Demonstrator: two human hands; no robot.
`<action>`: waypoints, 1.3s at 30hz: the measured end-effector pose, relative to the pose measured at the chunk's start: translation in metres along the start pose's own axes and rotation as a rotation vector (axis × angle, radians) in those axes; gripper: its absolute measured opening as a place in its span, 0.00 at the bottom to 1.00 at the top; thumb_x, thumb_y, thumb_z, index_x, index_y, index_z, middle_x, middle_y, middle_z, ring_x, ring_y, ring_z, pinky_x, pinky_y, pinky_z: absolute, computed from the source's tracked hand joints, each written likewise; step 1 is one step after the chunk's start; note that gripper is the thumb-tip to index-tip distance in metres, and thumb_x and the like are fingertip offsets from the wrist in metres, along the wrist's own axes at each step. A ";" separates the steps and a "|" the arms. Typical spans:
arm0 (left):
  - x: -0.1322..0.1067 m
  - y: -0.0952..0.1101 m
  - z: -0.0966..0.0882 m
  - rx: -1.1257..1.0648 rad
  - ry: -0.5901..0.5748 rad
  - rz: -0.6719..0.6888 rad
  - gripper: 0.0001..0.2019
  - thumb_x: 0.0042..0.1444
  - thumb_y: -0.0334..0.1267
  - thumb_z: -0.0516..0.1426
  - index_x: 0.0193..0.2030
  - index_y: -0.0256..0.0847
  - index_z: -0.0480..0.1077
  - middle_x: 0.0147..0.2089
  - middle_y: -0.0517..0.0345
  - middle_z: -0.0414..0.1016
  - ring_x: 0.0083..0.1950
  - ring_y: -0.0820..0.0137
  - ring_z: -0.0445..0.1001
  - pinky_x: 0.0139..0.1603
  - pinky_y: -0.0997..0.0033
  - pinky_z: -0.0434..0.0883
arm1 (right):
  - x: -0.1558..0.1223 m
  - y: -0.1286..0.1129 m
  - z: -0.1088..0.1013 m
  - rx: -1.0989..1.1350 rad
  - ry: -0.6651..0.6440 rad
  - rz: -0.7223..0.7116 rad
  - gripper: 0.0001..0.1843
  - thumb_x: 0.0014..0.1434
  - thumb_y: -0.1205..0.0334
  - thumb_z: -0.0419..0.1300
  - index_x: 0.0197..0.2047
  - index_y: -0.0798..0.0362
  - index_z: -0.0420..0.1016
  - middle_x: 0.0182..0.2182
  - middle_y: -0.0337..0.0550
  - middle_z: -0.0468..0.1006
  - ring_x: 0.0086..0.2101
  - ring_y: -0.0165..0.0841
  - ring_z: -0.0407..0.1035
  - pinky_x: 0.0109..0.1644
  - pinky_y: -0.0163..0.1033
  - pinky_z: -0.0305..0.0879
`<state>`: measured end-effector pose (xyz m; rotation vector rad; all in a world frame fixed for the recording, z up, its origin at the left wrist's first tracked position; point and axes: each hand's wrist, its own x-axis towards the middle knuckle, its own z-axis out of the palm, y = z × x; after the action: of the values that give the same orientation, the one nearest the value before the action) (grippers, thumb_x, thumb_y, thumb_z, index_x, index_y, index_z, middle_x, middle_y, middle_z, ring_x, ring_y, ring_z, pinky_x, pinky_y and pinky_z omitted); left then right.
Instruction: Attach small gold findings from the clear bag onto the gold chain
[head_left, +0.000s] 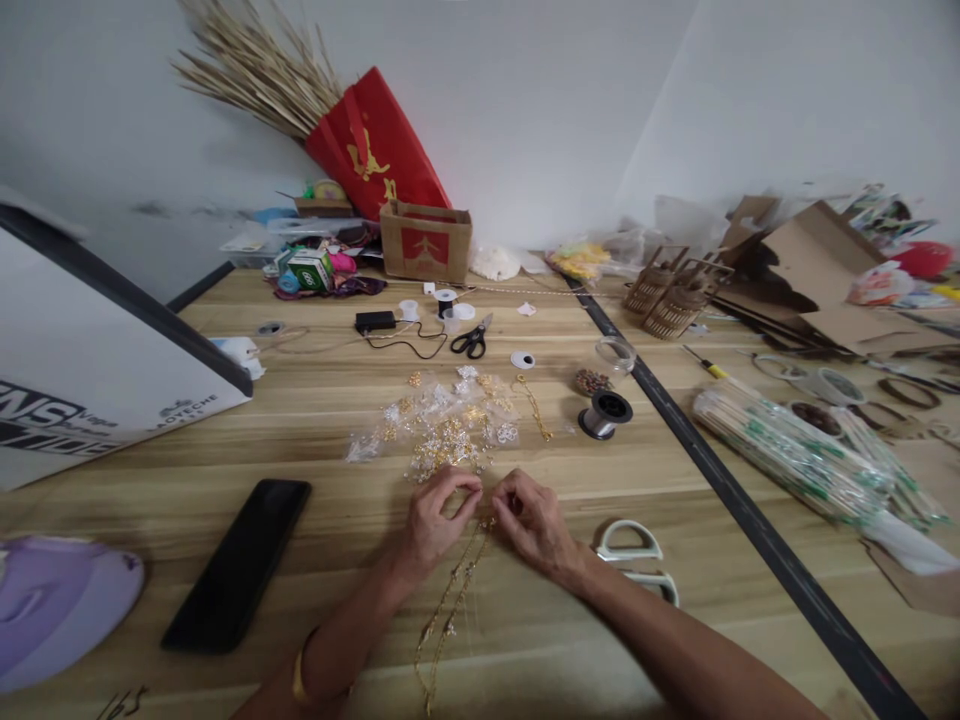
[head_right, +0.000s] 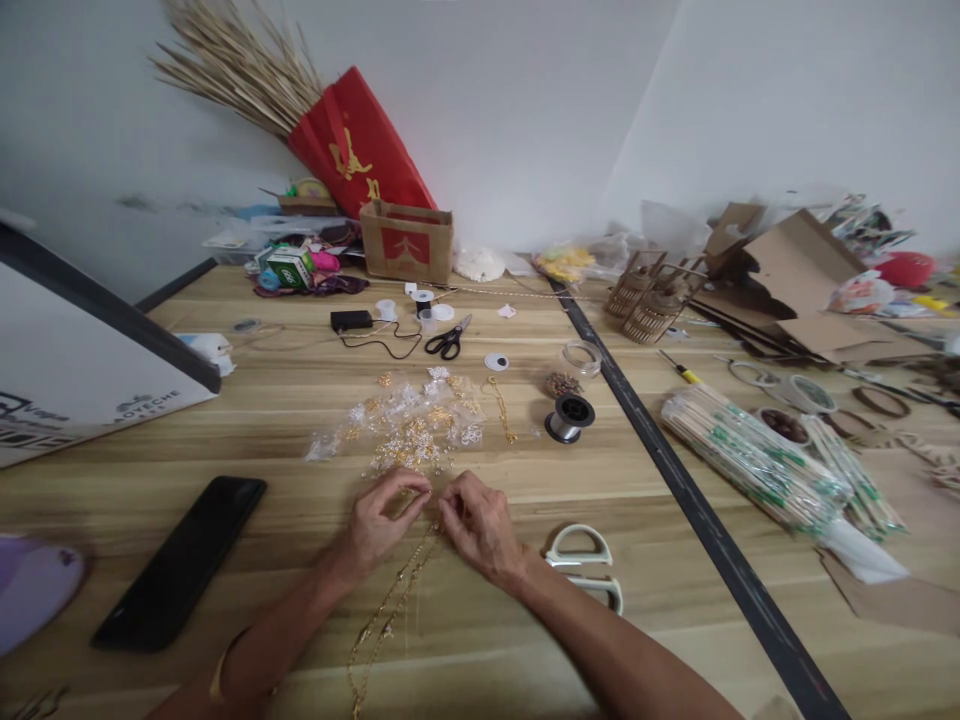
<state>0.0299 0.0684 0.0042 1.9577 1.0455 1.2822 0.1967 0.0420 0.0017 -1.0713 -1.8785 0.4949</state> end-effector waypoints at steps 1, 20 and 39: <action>0.000 0.000 0.000 0.013 0.004 0.019 0.04 0.51 0.29 0.57 0.31 0.41 0.72 0.31 0.54 0.77 0.34 0.68 0.74 0.38 0.70 0.70 | 0.000 0.000 0.000 0.002 0.002 -0.001 0.05 0.60 0.68 0.52 0.32 0.53 0.64 0.25 0.38 0.66 0.24 0.28 0.62 0.27 0.32 0.58; -0.004 -0.008 0.003 0.185 0.010 0.305 0.07 0.53 0.23 0.56 0.37 0.38 0.68 0.32 0.55 0.74 0.34 0.70 0.72 0.37 0.71 0.71 | 0.000 0.000 0.001 -0.034 -0.003 -0.010 0.05 0.59 0.68 0.52 0.31 0.53 0.64 0.24 0.37 0.66 0.23 0.26 0.61 0.27 0.31 0.57; -0.004 -0.006 0.003 0.210 -0.010 0.318 0.07 0.55 0.23 0.55 0.37 0.38 0.68 0.32 0.54 0.73 0.36 0.70 0.72 0.38 0.70 0.72 | -0.001 0.003 0.002 -0.066 -0.016 0.001 0.05 0.59 0.68 0.53 0.30 0.53 0.65 0.24 0.37 0.67 0.23 0.26 0.61 0.27 0.31 0.58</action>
<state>0.0297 0.0677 -0.0037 2.3615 0.9208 1.3702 0.1966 0.0430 -0.0015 -1.1141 -1.9202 0.4456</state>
